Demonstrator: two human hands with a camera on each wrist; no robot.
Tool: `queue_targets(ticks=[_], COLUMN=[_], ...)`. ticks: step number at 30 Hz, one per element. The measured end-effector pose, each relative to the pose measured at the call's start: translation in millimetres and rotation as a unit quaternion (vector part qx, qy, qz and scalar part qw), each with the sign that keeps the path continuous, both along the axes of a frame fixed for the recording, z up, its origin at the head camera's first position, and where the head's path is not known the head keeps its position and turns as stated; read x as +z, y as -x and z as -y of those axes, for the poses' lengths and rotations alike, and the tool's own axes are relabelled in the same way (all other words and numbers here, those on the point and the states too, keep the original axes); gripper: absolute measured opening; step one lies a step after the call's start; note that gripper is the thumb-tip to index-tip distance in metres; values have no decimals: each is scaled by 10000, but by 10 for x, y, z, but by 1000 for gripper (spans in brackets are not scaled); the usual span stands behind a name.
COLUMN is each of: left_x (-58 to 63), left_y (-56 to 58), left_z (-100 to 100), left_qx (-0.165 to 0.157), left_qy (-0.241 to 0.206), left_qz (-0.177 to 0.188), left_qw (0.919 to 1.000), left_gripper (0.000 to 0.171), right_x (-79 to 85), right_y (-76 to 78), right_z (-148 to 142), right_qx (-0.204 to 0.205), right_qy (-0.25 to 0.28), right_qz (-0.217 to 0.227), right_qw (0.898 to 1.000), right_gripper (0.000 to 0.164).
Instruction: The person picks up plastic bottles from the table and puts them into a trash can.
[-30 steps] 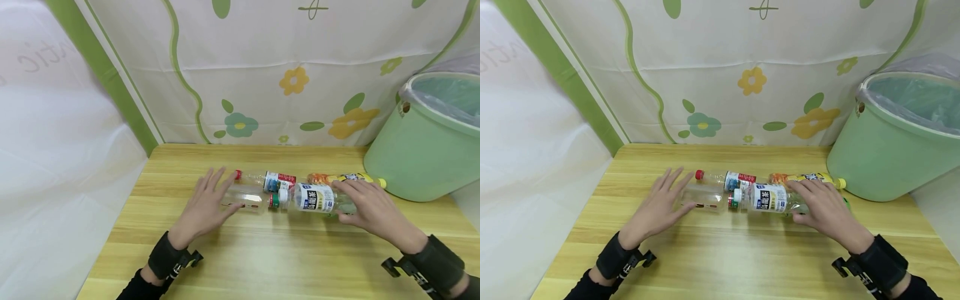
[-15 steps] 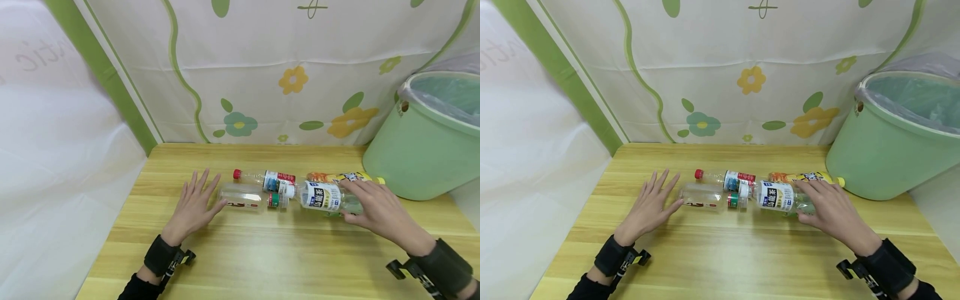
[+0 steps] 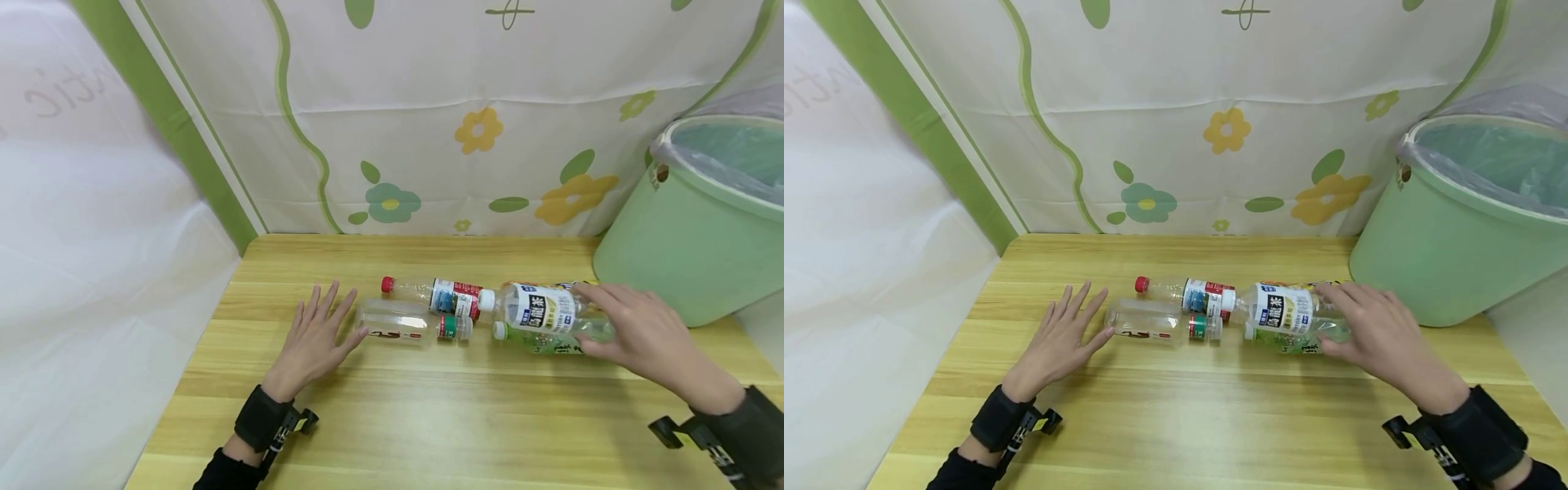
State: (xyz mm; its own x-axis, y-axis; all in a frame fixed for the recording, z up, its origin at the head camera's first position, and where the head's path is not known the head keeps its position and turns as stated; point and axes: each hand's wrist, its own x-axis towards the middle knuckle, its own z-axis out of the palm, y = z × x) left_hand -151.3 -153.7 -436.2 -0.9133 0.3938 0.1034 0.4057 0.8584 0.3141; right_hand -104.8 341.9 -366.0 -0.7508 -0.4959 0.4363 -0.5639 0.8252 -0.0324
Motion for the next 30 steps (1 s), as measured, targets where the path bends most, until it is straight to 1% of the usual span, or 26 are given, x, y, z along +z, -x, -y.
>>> queue_targets(ticks=[3,7,9,12,16,18,22,27,30], left_x=[-4,-1,6,10,12,13,17,31,37], left_y=[-2,-9,-10,-8,-8,-9,-15,-20,-22], left_z=[5,13,15,16,20,22,25,25,23], left_qx=[3,26,33,32,24,27,23,24,24], left_qy=[15,28,6,-2,-20,-43,-79,-69,-83], left_qz=[5,99,158,197,222,230,246,231,223], left_qw=[10000,9999,9999,9998,9997,9997,9997,9997,9997], left_gripper=[79,79,79,79,79,79,79,78,78], right_x=[128,326,425,568,732,787,855,913,954], right_y=[12,13,15,19,38,55,99,139,159], right_z=[-65,-163,-213,-281,-353,-377,-415,-506,-587], right_qx=[-70,-307,-417,-513,-496,-439,-367,-343,-354], right_qy=[-98,-275,-344,-400,-292,-192,-117,82,455], right_qz=[56,240,256,157,-124,-298,-629,-919,-929], right_qw=[9999,9989,9982,9978,9983,9984,9973,9951,9940], right_gripper=[84,85,86,86,86,90,106,107,110])
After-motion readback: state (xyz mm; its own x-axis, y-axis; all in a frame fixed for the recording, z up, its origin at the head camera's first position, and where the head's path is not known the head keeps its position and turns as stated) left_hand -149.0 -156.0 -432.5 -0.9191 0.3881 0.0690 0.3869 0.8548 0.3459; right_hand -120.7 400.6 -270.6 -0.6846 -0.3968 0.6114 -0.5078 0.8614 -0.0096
